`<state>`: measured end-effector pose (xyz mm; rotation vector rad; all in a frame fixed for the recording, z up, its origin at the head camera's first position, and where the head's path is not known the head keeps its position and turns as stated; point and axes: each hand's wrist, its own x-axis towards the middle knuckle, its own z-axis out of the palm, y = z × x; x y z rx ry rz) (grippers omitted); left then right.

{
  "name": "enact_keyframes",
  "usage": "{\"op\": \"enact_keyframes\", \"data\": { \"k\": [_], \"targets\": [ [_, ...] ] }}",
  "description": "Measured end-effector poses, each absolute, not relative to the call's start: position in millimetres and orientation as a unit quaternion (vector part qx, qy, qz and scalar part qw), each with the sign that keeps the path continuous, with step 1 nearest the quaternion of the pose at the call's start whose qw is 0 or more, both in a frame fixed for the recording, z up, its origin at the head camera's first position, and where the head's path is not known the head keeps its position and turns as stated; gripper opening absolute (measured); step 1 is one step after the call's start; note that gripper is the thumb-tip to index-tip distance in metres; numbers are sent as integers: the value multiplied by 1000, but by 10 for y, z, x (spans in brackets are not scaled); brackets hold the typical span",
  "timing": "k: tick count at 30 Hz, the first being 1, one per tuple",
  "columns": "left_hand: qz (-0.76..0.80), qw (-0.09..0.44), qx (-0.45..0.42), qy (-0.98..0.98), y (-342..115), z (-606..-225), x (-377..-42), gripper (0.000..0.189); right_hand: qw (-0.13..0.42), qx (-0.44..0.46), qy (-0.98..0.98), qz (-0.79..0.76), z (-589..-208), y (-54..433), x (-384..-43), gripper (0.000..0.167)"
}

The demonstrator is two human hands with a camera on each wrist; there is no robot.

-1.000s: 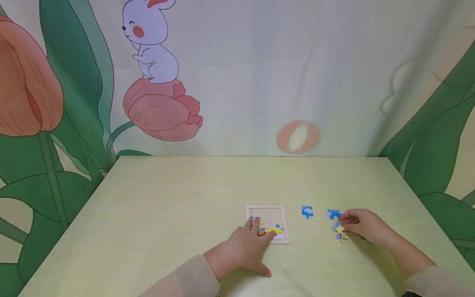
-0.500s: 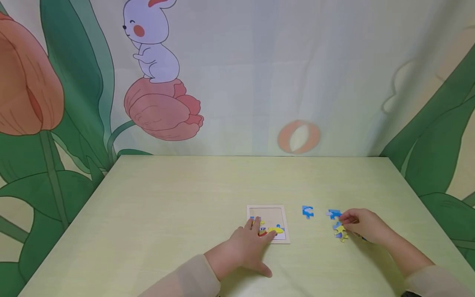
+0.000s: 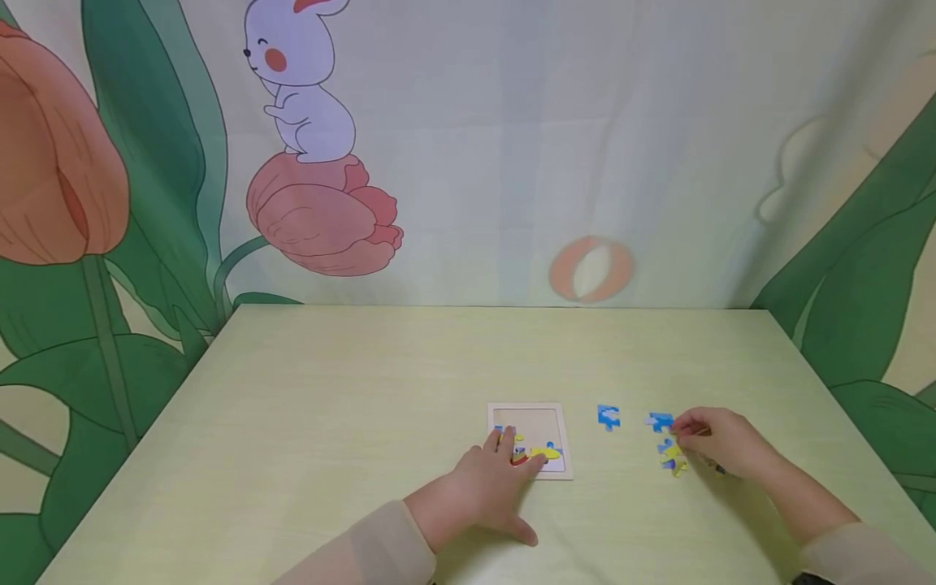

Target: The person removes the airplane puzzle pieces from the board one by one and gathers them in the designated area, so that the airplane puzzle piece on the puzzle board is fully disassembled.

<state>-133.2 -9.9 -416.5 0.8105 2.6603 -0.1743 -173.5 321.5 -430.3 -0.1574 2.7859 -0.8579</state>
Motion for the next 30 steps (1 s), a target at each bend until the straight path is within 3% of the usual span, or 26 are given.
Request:
{"op": "enact_keyframes", "data": {
  "k": [30],
  "targets": [
    [-55,163,297,939,-137,-4196,-1303,89,141,-53,895,-420,-4261,2810,-1790,32]
  ]
}}
